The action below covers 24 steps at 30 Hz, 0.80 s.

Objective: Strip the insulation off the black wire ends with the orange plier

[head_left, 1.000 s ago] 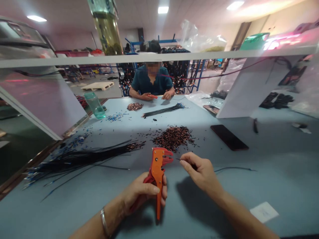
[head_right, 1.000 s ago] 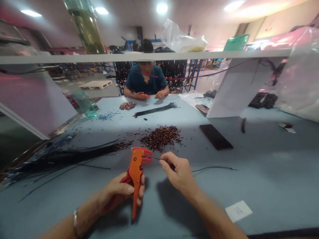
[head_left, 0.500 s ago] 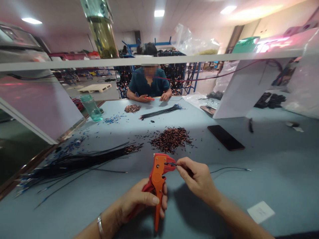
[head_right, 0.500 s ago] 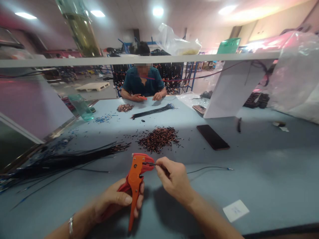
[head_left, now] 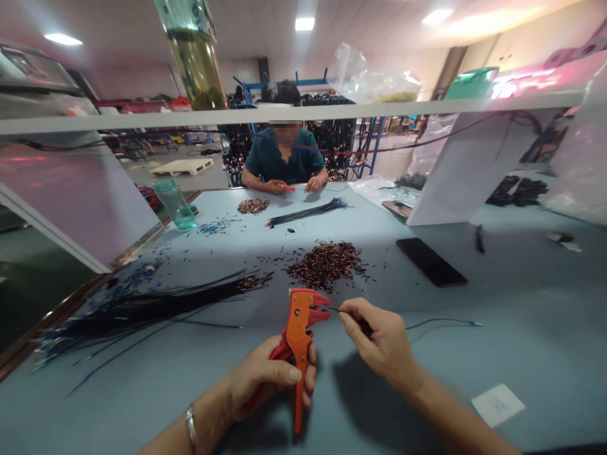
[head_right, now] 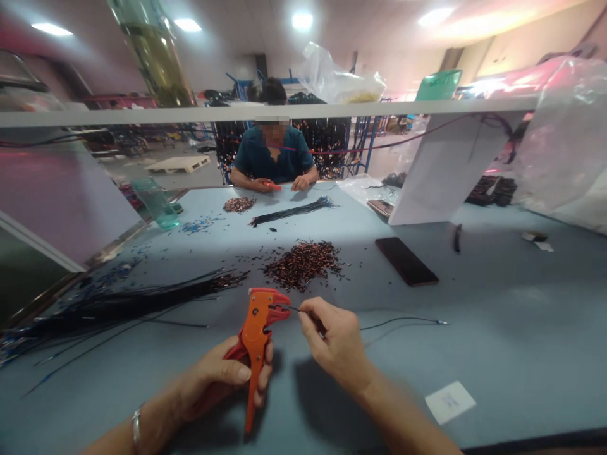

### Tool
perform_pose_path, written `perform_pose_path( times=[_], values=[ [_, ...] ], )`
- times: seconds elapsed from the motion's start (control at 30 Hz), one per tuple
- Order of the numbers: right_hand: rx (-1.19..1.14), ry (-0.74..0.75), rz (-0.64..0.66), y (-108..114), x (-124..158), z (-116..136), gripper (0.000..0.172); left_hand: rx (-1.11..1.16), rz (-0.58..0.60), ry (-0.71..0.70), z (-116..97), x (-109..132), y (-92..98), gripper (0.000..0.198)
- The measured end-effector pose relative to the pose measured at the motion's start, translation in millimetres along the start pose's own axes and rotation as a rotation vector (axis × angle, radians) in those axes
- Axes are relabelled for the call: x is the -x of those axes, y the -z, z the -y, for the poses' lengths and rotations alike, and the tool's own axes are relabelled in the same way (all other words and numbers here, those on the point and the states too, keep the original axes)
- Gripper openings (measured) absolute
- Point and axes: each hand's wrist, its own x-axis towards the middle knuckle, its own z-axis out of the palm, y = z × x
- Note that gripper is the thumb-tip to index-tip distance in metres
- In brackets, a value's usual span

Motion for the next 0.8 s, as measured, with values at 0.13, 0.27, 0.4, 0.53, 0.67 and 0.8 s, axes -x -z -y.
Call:
perform_pose_path(
  times=[0.13, 0.27, 0.4, 0.53, 0.67, 0.8],
  values=[
    [0.022, 0.015, 0.009, -1.0, -0.1, 0.1, 0.013, -0.013, 0.01, 0.003, 1.0, 0.7, 0.7, 0.034],
    [0.024, 0.027, 0.022, -1.7, 1.0, 0.8, 0.014, -0.016, 0.012, 0.003, 1.2, 1.5, 0.2, 0.034],
    [0.023, 0.033, 0.025, -2.3, 1.6, 2.0, 0.014, -0.028, 0.018, -0.006, 1.7, 1.7, -1.8, 0.034],
    [0.014, 0.04, 0.007, -3.0, 1.9, 4.4, 0.015, -0.041, 0.025, -0.021, 2.5, 2.2, -3.7, 0.034],
    [0.006, 0.075, -0.012, -2.7, 2.2, 7.0, 0.014, -0.036, 0.039, -0.018, 2.7, 2.2, -3.6, 0.034],
    [0.016, 0.11, -0.018, -1.8, 1.9, 8.9, 0.015, -0.027, 0.044, -0.017, 3.1, 1.6, -2.3, 0.034]
  ],
)
